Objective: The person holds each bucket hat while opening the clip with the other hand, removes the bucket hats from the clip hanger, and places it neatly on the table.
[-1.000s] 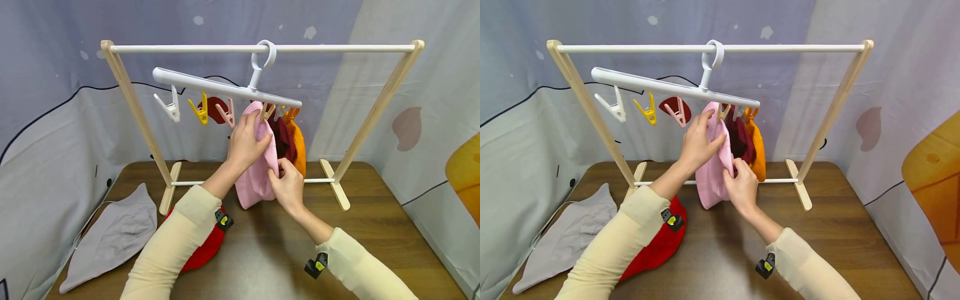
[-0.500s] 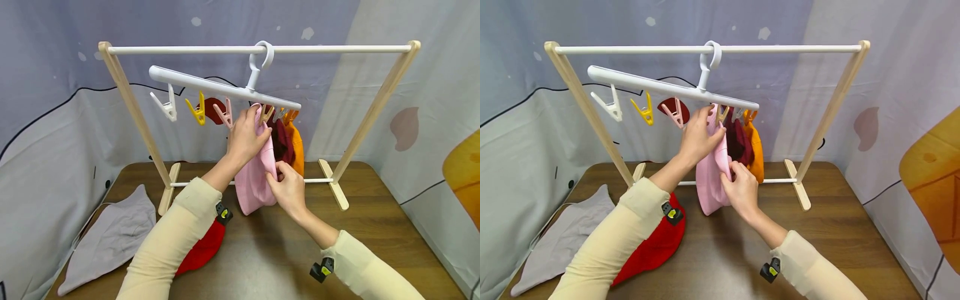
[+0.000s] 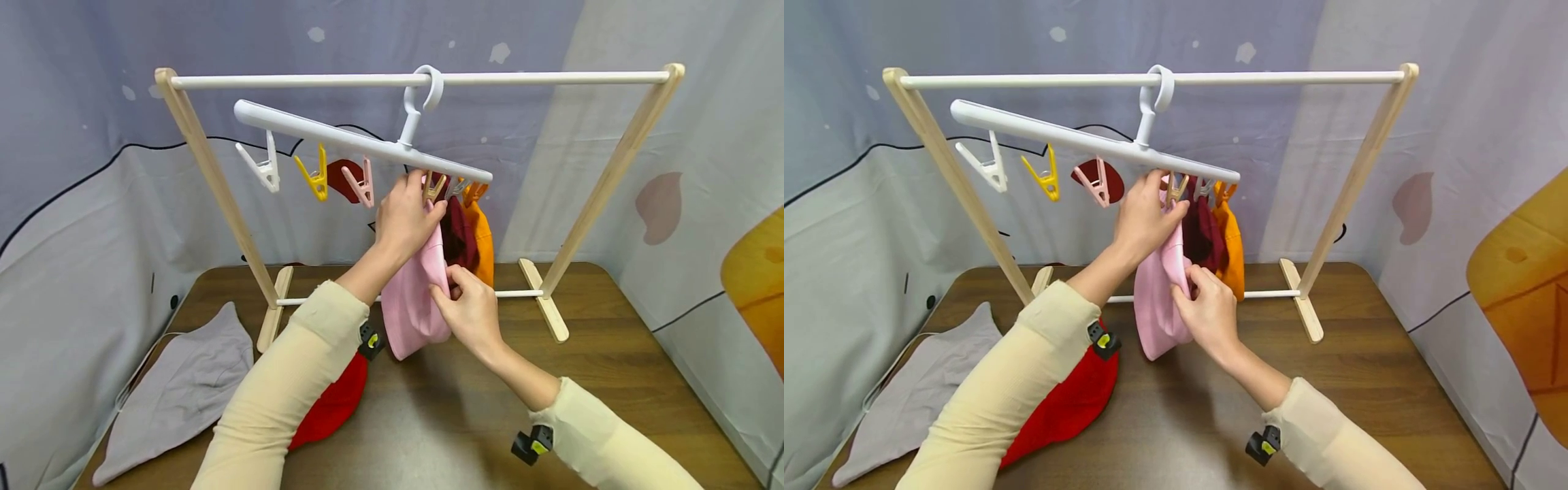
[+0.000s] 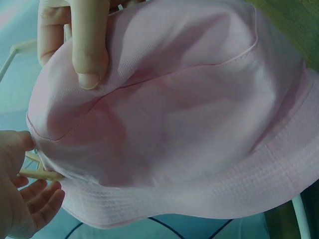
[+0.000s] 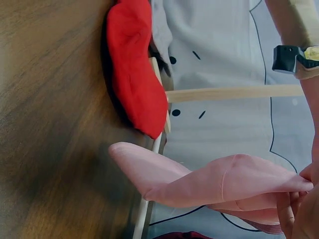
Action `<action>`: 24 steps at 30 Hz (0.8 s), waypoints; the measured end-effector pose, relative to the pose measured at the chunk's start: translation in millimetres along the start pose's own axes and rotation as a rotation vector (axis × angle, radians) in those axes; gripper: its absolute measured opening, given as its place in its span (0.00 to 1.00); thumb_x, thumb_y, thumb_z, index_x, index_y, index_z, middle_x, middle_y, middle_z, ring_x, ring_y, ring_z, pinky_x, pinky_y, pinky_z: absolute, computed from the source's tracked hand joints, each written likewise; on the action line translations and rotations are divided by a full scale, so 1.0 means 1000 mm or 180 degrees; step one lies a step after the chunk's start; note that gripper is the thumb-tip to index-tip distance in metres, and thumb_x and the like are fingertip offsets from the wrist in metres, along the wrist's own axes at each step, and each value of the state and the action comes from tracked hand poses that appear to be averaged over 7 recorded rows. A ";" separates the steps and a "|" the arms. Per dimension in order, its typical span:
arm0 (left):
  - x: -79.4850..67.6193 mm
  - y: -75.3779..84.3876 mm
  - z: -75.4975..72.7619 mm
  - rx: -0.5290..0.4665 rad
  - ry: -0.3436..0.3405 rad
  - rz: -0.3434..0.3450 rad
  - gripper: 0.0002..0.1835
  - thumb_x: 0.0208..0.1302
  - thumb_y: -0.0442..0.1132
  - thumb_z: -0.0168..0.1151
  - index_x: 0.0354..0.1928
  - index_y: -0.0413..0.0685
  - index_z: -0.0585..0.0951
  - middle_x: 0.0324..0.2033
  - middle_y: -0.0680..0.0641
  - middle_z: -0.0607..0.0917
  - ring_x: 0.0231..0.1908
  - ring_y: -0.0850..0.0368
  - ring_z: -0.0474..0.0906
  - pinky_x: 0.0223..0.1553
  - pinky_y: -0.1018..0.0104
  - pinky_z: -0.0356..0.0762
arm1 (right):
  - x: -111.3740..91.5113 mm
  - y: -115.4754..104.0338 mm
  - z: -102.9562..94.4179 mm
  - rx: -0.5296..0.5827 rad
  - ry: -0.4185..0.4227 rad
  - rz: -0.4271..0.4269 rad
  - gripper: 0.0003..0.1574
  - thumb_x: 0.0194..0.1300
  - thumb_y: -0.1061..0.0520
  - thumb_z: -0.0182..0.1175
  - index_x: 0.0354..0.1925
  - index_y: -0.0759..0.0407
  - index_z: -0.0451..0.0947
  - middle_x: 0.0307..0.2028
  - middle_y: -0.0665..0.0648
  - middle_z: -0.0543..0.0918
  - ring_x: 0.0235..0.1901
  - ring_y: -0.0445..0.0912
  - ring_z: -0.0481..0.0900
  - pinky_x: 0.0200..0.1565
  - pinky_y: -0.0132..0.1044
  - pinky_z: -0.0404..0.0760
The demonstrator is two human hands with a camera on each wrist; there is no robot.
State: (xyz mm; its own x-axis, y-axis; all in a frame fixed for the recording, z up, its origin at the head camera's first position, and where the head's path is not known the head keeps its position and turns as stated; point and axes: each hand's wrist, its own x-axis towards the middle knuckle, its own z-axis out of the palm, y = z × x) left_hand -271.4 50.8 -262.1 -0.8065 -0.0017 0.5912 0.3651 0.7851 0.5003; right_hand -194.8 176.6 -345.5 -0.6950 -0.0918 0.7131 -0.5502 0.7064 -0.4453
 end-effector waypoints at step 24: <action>0.014 0.005 -0.001 0.0463 -0.0026 -0.0134 0.20 0.54 0.60 0.59 0.25 0.50 0.77 0.26 0.46 0.82 0.25 0.45 0.80 0.25 0.55 0.75 | -0.002 -0.013 -0.005 0.0038 -0.0157 0.0007 0.08 0.48 0.61 0.65 0.23 0.54 0.74 0.16 0.49 0.70 0.16 0.37 0.67 0.22 0.28 0.65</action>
State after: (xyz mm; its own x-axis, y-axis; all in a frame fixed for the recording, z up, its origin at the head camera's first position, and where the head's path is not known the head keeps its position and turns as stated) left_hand -280.0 53.9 -250.7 -0.8237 -0.0319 0.5662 0.2602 0.8659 0.4273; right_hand -184.1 171.5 -338.4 -0.7181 -0.1248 0.6847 -0.5538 0.6983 -0.4535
